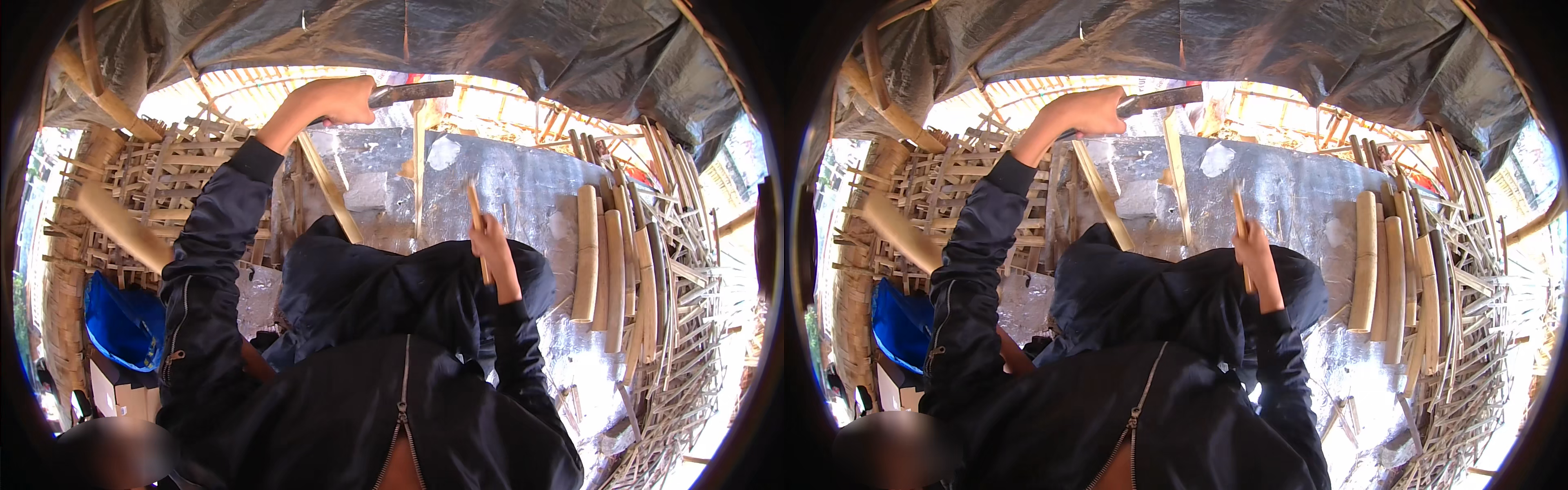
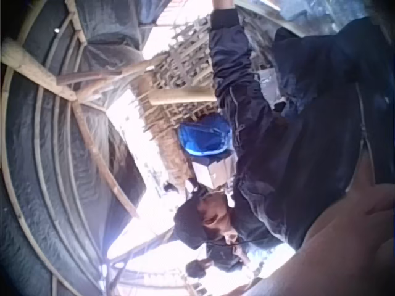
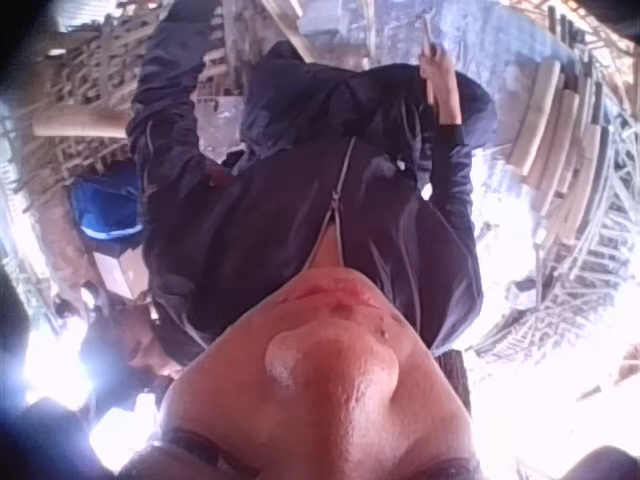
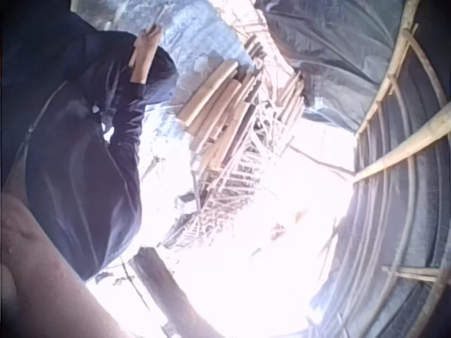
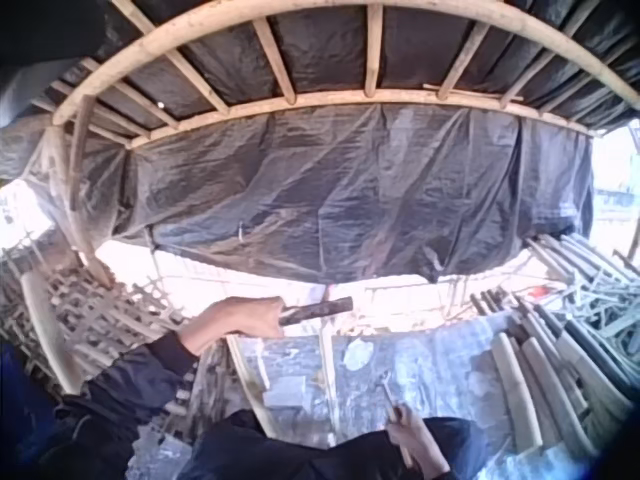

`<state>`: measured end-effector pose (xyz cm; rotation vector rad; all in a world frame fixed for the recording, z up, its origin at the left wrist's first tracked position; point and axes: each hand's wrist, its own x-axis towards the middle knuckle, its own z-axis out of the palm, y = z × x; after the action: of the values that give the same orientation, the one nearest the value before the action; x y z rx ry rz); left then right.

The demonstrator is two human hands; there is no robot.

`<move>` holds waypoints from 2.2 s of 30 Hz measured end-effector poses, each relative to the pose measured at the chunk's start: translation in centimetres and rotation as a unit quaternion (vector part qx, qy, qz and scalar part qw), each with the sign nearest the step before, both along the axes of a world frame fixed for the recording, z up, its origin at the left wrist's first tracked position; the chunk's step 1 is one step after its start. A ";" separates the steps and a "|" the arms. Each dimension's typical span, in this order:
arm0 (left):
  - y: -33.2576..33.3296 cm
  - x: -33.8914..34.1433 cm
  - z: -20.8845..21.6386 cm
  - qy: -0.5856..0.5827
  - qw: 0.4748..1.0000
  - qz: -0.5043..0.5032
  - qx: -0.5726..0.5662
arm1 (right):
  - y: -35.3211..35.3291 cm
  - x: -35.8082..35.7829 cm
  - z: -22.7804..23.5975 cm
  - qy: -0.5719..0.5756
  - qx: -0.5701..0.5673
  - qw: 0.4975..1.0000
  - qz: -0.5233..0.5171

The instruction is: The person uses a chisel and a hammer to carve and shape pieces of bamboo, striking the chisel with the hammer to remove material and refine the edges.

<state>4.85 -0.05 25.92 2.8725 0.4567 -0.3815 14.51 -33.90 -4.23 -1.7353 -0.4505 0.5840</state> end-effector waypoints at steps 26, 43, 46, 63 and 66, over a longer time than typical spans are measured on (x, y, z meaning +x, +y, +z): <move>-0.7 0.1 -0.1 -0.009 1.000 -0.022 -0.007 | -4.9 -2.7 33.0 -0.225 0.015 0.973 0.052; 0.3 0.3 -0.9 -0.062 0.998 -0.014 -0.010 | -1.1 -3.5 38.2 -0.361 0.063 0.929 -0.051; -0.9 0.7 -0.4 -0.021 0.999 -0.020 -0.014 | -0.1 -2.2 33.9 -0.446 0.043 0.894 -0.024; -2.3 0.8 -0.1 -0.028 0.999 -0.040 0.005 | -0.5 -1.1 29.5 -0.596 -0.158 0.787 0.025; -2.6 1.7 -0.3 -0.010 0.998 -0.062 0.023 | -1.4 -2.4 28.8 -0.492 -0.241 0.834 0.067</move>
<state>6.53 -2.61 25.59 2.9548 0.2877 -0.3656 12.07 -35.35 24.55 -2.4418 -1.2305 -0.2008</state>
